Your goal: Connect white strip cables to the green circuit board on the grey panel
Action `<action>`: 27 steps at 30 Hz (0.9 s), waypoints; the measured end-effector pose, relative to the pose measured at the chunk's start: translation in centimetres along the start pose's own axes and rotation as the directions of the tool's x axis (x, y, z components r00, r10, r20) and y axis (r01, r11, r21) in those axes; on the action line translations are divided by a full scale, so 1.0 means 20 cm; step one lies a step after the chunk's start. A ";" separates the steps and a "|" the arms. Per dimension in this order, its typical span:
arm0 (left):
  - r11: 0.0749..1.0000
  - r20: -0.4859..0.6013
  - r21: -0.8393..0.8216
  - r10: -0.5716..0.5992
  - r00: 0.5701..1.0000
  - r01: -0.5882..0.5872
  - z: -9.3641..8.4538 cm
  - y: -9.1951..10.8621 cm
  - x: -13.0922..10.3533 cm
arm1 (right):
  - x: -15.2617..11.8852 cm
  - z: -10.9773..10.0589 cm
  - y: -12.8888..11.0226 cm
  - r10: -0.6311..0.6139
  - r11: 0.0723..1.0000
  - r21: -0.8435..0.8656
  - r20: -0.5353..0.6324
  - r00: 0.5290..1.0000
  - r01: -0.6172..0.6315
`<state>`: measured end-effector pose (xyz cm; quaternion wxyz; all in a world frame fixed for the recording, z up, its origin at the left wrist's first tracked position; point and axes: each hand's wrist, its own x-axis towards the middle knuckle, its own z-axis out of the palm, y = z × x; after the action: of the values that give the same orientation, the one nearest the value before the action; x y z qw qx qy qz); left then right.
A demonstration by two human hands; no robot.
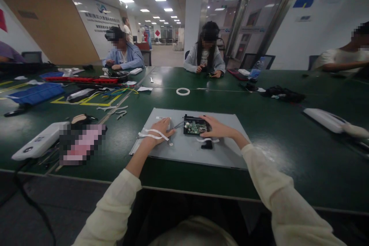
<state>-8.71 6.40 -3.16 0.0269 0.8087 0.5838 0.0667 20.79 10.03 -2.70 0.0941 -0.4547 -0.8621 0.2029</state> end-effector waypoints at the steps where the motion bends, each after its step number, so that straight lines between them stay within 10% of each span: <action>1: 1.000 -0.010 -0.004 -0.001 1.000 0.001 0.01 0.00 0.00 | 0.00 0.01 0.00 -0.005 1.000 0.005 -0.015 1.000 0.005; 20: 0.997 -0.031 0.021 -0.078 0.996 0.079 -0.03 0.07 -0.01 | -0.05 0.01 -0.07 -0.003 0.995 0.095 -0.109 0.994 0.013; 27: 0.997 -0.194 0.058 0.052 0.980 -0.041 -0.07 0.32 0.08 | -0.07 0.00 -0.07 -0.040 0.986 0.154 -0.148 0.988 0.063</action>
<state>-2.39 5.90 -0.92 -0.0538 0.8122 0.5661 0.1306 20.55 8.26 -2.06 0.1972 -0.4366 -0.8458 0.2348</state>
